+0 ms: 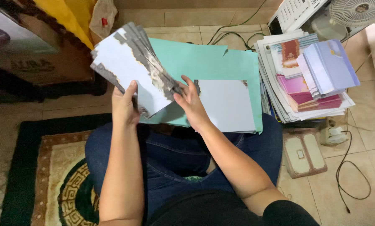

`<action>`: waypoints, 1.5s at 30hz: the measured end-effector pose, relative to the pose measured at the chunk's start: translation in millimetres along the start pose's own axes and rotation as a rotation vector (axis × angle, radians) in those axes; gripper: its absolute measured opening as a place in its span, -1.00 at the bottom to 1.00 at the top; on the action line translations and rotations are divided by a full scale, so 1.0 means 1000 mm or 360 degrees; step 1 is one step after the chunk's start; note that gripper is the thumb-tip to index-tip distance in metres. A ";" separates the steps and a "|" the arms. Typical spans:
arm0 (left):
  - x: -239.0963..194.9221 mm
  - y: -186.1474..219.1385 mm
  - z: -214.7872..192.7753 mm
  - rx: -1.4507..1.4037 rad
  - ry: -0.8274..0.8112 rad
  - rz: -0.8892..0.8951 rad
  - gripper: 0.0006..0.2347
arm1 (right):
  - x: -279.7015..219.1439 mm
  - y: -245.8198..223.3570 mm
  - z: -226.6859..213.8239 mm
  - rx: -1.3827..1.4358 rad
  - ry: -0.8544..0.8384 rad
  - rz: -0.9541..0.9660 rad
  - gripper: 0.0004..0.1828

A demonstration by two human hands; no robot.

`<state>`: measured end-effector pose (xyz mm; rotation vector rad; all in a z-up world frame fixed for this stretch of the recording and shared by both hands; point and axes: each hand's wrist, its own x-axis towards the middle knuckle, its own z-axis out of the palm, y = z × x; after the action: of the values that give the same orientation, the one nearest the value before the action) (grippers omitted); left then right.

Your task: The person arranges printed cards onto a larger sheet of paper for sorting or layout.

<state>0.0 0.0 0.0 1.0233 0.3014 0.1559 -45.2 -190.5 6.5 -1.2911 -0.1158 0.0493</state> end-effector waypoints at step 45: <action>-0.069 -0.061 0.074 0.1641 -0.0938 0.1462 -0.41 | -0.086 -0.074 -0.124 -0.2171 0.0499 -0.0540 -0.35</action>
<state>-43.0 -110.0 -4.0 2.1135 -0.7400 0.5417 -118.9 -337.9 39.4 -2.5925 -0.0931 -0.6220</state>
